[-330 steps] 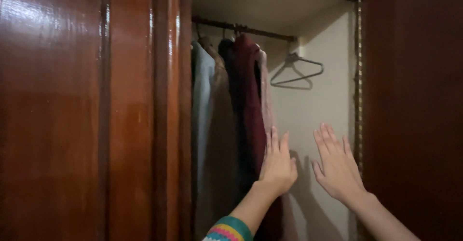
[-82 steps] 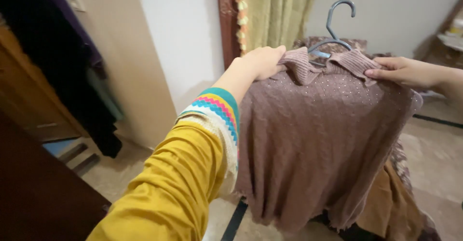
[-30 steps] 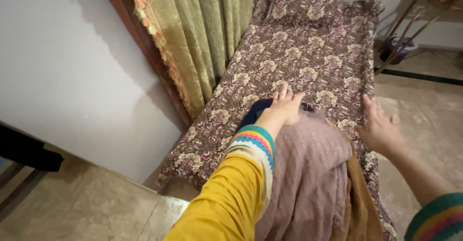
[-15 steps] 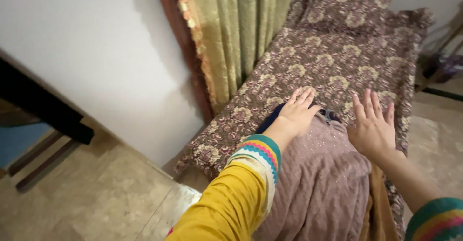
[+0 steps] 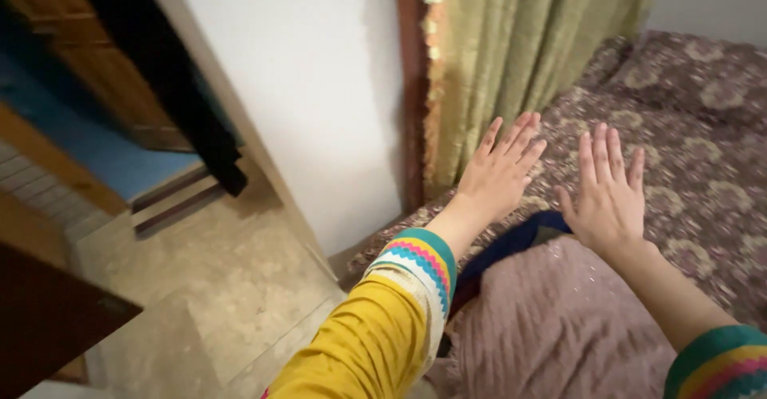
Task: The person opens a wooden wardrobe and removes several garments on hangers one by one, placing them on a nearby bed. The person repeats this process multiple times, selecting different jackets and tops from the wardrobe and stacking them on the bed.
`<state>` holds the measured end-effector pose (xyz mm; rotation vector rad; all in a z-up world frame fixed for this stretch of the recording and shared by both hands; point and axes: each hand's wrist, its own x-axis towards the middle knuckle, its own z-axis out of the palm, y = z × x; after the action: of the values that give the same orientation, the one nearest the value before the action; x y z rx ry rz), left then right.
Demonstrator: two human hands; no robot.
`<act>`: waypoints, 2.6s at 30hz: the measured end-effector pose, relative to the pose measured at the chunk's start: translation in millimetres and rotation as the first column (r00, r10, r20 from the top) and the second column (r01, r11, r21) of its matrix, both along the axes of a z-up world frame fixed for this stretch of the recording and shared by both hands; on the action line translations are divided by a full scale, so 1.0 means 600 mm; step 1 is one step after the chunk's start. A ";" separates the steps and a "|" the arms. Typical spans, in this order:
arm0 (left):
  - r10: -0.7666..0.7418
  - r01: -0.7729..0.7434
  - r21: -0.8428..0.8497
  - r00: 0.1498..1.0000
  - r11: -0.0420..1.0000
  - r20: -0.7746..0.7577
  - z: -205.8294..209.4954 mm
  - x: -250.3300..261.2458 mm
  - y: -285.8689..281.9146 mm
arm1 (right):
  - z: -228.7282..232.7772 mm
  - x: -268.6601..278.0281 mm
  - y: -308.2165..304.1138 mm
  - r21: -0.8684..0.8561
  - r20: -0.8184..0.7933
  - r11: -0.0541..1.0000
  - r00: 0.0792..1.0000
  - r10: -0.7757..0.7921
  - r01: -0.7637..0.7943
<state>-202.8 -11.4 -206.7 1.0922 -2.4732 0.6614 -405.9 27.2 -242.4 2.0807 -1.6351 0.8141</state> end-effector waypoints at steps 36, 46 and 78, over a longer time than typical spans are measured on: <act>0.618 -0.509 -0.483 0.781 0.713 0.090 0.202 0.738 0.353 | 0.196 0.812 0.070 -0.372 -0.029 0.621 0.677 0.736 -0.690; 0.662 -0.649 -0.334 0.744 0.684 -0.089 0.250 0.884 0.462 | 0.267 1.012 0.134 -0.434 -0.058 0.501 0.579 0.814 -0.748; 0.980 -0.800 -0.599 0.124 0.007 -0.154 0.553 1.163 0.900 | 0.538 1.615 0.550 -0.614 -0.087 -0.193 -0.177 0.980 -0.765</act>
<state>495.2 528.5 125.3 2.4120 -1.0318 1.9132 563.2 357.2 80.4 2.4596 0.7323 1.9936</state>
